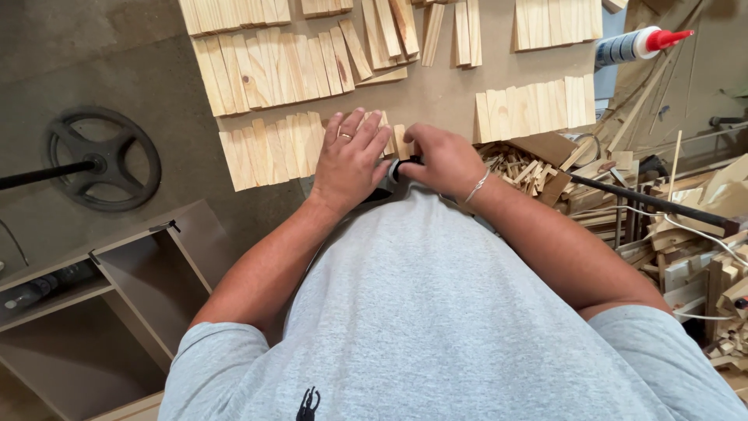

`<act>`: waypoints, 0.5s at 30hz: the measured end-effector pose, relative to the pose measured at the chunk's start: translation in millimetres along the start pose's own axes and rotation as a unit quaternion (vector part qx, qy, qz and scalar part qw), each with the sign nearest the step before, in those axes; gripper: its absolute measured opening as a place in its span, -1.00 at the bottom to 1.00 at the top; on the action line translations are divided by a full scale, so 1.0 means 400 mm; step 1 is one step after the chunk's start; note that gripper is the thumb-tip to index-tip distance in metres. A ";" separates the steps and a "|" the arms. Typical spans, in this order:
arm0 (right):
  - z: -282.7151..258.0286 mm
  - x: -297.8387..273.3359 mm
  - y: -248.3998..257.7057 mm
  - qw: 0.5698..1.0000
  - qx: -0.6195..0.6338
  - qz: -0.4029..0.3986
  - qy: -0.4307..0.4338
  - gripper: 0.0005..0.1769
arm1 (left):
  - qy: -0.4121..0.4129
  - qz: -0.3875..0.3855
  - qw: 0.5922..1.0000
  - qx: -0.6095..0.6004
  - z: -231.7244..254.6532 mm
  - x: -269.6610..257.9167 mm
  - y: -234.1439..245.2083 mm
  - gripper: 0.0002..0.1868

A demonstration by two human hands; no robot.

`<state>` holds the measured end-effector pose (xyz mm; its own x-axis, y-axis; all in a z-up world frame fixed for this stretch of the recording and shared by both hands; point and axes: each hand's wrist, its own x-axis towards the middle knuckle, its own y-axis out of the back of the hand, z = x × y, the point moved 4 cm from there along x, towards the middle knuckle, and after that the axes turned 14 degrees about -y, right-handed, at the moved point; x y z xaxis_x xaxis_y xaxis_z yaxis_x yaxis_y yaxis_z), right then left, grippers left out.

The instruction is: Sorting and organizing small wooden slats on a workbench and into a box

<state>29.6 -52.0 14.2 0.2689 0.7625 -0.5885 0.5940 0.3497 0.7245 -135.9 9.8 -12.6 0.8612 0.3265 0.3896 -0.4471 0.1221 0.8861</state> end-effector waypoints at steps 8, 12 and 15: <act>0.064 0.075 -0.074 0.990 -0.027 0.123 0.064 -0.67 | -0.021 -0.011 1.000 0.019 -0.001 0.002 -0.011 -0.48; 0.044 0.092 -0.078 0.990 0.001 0.116 0.082 -0.70 | -0.039 0.005 0.999 0.027 -0.005 -0.003 -0.027 -0.58; 0.022 0.086 -0.070 0.992 0.024 0.088 0.087 -0.73 | -0.037 0.025 0.998 0.039 -0.002 -0.004 -0.029 -0.69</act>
<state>28.8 -40.4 -29.4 0.2398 0.8932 -0.3804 0.5857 0.1794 0.7904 -132.2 8.7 -23.7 0.8554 0.2603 0.4478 -0.4713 0.0325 0.8814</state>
